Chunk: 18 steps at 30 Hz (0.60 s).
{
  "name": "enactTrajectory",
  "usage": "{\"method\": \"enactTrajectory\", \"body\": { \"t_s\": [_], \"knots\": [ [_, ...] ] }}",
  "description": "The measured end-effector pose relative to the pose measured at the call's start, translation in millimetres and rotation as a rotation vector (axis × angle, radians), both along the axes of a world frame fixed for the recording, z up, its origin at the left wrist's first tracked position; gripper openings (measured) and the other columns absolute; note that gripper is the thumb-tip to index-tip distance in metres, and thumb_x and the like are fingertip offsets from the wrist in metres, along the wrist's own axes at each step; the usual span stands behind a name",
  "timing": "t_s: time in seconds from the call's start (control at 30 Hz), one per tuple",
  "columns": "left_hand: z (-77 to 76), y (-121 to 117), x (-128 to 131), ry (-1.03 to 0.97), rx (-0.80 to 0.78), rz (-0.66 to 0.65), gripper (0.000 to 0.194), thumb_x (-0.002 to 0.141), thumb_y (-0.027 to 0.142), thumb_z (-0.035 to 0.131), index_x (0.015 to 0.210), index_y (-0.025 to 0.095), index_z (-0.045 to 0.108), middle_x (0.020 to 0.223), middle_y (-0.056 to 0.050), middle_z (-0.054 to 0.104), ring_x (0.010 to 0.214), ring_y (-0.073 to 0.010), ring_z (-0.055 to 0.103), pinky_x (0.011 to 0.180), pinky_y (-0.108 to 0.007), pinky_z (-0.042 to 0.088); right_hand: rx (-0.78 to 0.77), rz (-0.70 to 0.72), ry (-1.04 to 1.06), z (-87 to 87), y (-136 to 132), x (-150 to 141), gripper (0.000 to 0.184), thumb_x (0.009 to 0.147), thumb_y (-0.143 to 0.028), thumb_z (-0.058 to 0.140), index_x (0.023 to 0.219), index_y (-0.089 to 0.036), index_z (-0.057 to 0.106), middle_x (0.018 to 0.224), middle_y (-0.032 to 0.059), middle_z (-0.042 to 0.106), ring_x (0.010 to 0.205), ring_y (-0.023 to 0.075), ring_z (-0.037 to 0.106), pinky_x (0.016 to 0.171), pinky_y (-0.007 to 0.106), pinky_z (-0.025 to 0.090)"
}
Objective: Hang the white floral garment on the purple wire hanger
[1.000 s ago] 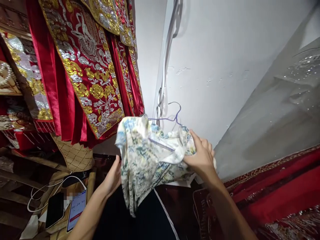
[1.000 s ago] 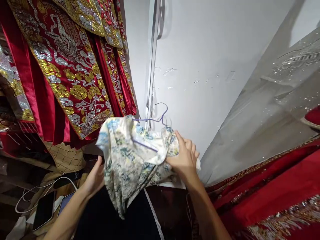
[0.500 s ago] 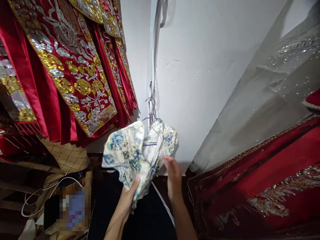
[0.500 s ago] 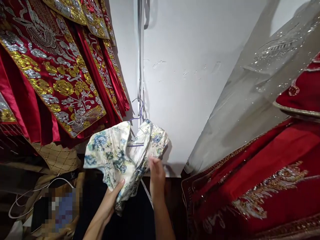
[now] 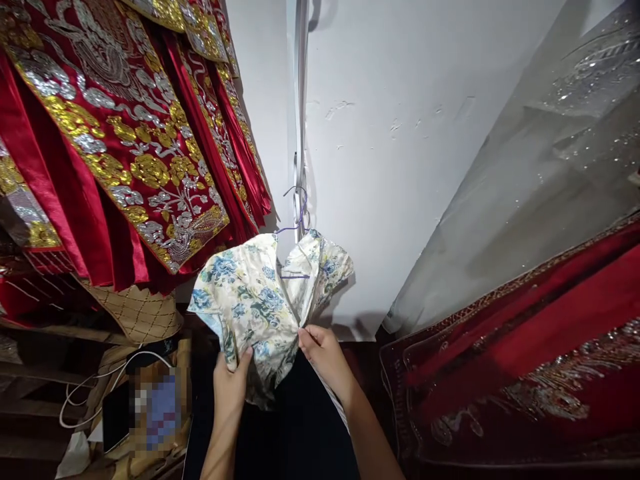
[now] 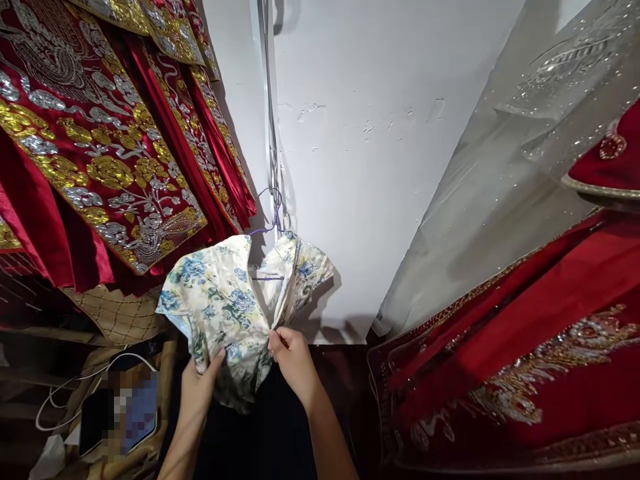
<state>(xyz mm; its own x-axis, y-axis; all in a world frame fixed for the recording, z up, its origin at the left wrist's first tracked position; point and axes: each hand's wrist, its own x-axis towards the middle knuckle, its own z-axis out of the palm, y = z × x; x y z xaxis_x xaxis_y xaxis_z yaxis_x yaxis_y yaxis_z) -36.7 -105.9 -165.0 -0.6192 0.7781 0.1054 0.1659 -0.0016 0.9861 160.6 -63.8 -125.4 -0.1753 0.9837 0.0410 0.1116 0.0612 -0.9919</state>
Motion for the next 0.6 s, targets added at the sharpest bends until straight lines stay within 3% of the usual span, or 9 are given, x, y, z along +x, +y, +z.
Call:
{"method": "enactTrajectory", "body": {
  "t_s": [0.07, 0.1, 0.13, 0.23, 0.3, 0.4, 0.5, 0.6],
  "knots": [
    [1.8, -1.3, 0.8, 0.244, 0.077, 0.200, 0.060, 0.072, 0.043, 0.076, 0.124, 0.017, 0.059, 0.120, -0.015, 0.059, 0.114, -0.0339, 0.056, 0.098, -0.053, 0.046, -0.021, 0.012, -0.017, -0.9, -1.2, -0.9, 0.038, 0.093, -0.041, 0.051, 0.063, -0.019, 0.052, 0.051, -0.0047, 0.043, 0.048, 0.0101, 0.038, 0.050, 0.025, 0.027],
    [4.6, -2.2, 5.3, 0.323, 0.123, 0.212, 0.059, 0.075, 0.042, 0.074, 0.126, 0.019, 0.056, 0.123, -0.014, 0.056, 0.115, -0.0320, 0.054, 0.098, -0.050, 0.045, -0.034, 0.036, -0.017, -0.2, -2.2, -2.9, 0.037, 0.092, -0.039, 0.050, 0.062, -0.019, 0.052, 0.050, -0.0044, 0.044, 0.047, 0.0101, 0.038, 0.050, 0.025, 0.028],
    [8.2, -2.7, 12.2, 0.372, 0.172, 0.140, 0.054, 0.078, 0.040, 0.072, 0.125, 0.020, 0.056, 0.123, -0.013, 0.056, 0.113, -0.0299, 0.055, 0.097, -0.047, 0.046, -0.045, 0.072, -0.013, 1.1, -3.5, -5.9, 0.035, 0.092, -0.036, 0.049, 0.061, -0.018, 0.052, 0.049, -0.0043, 0.045, 0.047, 0.0100, 0.039, 0.051, 0.025, 0.029],
    [18.7, 0.8, 38.7, 0.374, 0.212, -0.330, 0.023, 0.087, 0.030, 0.060, 0.108, 0.021, 0.062, 0.106, -0.007, 0.064, 0.100, -0.0239, 0.061, 0.088, -0.037, 0.049, -0.035, 0.191, -0.003, 7.0, -10.4, -17.9, 0.030, 0.086, -0.024, 0.049, 0.057, -0.018, 0.052, 0.048, -0.0042, 0.046, 0.046, 0.0092, 0.039, 0.050, 0.024, 0.029],
    [23.2, 6.9, 54.2, 0.323, 0.222, -0.502, 0.014, 0.089, 0.025, 0.052, 0.094, 0.020, 0.064, 0.097, -0.006, 0.066, 0.093, -0.0222, 0.063, 0.083, -0.033, 0.048, -0.016, 0.220, 0.038, 10.5, -15.2, -24.3, 0.026, 0.081, -0.019, 0.048, 0.054, -0.018, 0.051, 0.046, -0.0046, 0.044, 0.044, 0.0087, 0.037, 0.049, 0.024, 0.027],
    [25.2, 15.2, 67.9, 0.249, 0.238, -0.489, 0.015, 0.087, 0.025, 0.052, 0.078, 0.020, 0.061, 0.088, -0.005, 0.065, 0.084, -0.0211, 0.061, 0.075, -0.030, 0.046, -0.033, 0.177, 0.158, 11.8, -16.4, -24.7, 0.026, 0.081, -0.022, 0.046, 0.057, -0.018, 0.055, 0.043, -0.0052, 0.042, 0.042, 0.0090, 0.035, 0.049, 0.024, 0.028],
    [21.4, 16.7, 70.8, 0.190, 0.116, -0.495, 0.018, 0.091, 0.033, 0.051, 0.082, 0.020, 0.060, 0.080, -0.003, 0.063, 0.077, -0.0197, 0.059, 0.071, -0.029, 0.045, -0.048, 0.046, 0.209, 6.8, -5.6, -13.8, 0.027, 0.084, -0.032, 0.047, 0.063, -0.019, 0.056, 0.046, -0.0052, 0.042, 0.043, 0.0099, 0.035, 0.049, 0.025, 0.029],
    [12.9, 15.8, 66.1, 0.152, 0.050, -0.546, 0.024, 0.096, 0.039, 0.048, 0.087, 0.020, 0.059, 0.083, -0.004, 0.062, 0.082, -0.0201, 0.059, 0.077, -0.029, 0.044, -0.053, -0.109, 0.004, -1.6, 17.9, -3.0, 0.032, 0.088, -0.043, 0.045, 0.068, -0.020, 0.055, 0.050, -0.0044, 0.044, 0.046, 0.0117, 0.039, 0.051, 0.025, 0.032]
  ]
}}
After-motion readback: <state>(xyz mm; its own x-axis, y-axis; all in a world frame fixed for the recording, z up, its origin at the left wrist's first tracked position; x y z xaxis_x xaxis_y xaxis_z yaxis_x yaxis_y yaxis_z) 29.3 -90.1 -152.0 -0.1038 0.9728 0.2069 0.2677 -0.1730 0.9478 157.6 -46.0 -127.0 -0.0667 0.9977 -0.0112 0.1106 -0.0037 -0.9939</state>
